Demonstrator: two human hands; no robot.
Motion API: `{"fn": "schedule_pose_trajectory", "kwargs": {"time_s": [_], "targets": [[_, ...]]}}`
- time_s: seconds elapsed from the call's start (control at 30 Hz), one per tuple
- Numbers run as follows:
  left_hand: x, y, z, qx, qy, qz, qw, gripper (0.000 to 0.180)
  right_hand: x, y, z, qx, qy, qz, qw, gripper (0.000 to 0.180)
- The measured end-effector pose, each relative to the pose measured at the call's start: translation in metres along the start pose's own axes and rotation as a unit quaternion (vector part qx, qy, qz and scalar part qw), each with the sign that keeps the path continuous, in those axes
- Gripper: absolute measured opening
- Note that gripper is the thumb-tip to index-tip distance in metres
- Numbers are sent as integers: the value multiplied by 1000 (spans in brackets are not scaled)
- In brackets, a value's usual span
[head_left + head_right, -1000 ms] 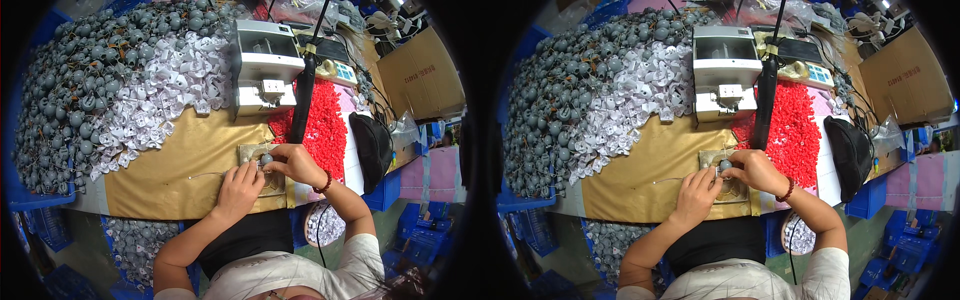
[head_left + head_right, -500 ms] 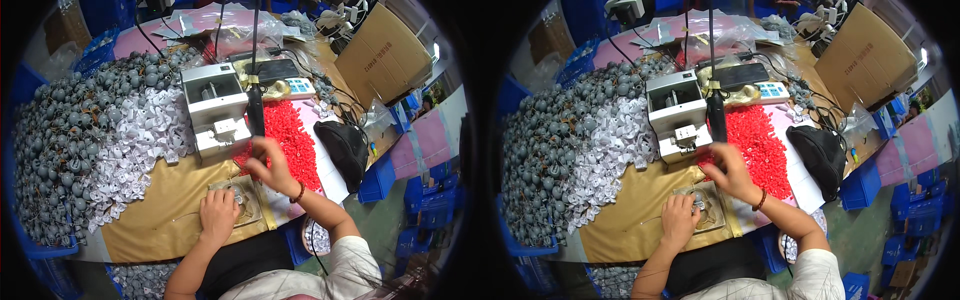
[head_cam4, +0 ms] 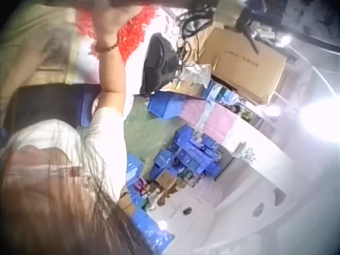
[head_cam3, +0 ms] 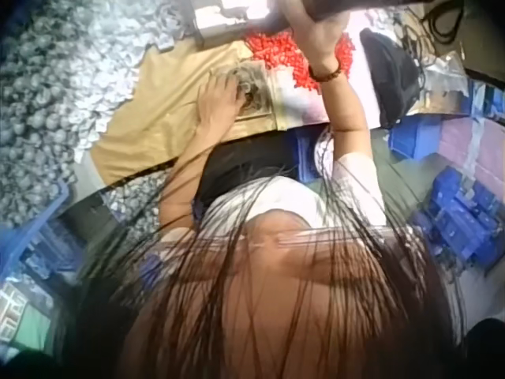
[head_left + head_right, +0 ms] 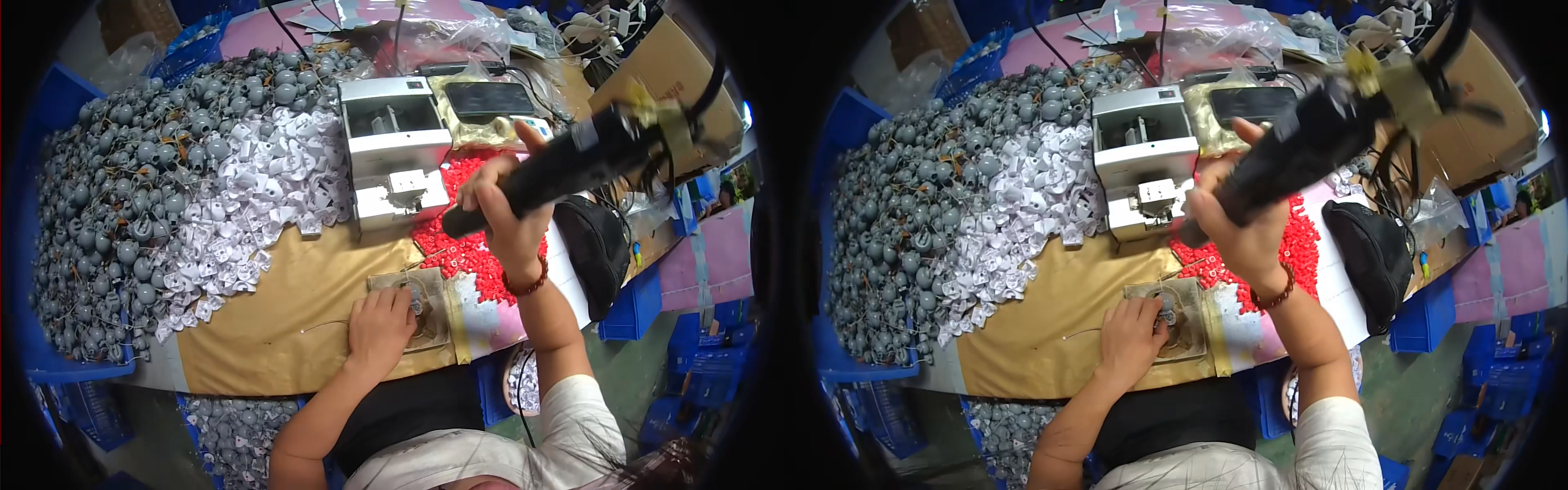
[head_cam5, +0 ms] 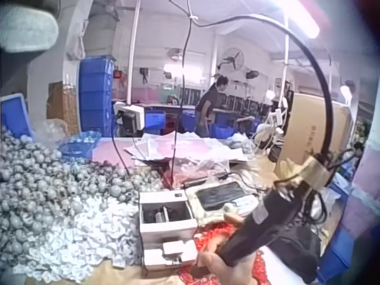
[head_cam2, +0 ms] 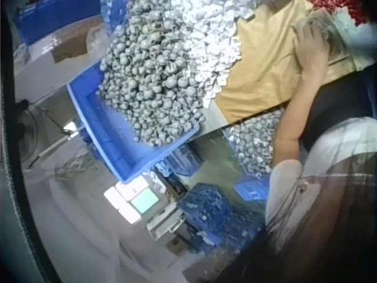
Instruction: Assembling small plastic parts into a final component using an assembly jig and a pneumatic screwdriver.
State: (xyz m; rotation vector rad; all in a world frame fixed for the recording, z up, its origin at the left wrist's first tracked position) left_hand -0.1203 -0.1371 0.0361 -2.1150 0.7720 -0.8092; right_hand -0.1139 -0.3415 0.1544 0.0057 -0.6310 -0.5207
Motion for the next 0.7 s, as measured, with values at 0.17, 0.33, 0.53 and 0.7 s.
{"fn": "schedule_pose_trajectory", "kwargs": {"time_s": [0.17,0.33,0.53,0.7], "targets": [[-1,2,1,5,-14,4,1000,34,36,27,-29,-15,-4,36,999,55],[-3,7,5,-2,-14,9,1000,34,58,45,-52,-18,28,52,998,45],[-4,6,8,-11,-18,1,1000,33,45,52,-61,-40,140,66,987,45],[-1,5,7,-27,-29,11,999,34,-8,41,-33,-49,195,91,975,45]]}}
Point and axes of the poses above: each hand's wrist, its own x-axis towards the middle knuckle, its own y-axis out of the palm, z = x × y, the point moved 3 cm from there along x, towards the middle knuckle, and after that the axes turned 2 degrees about -x, right-handed, at the moved point
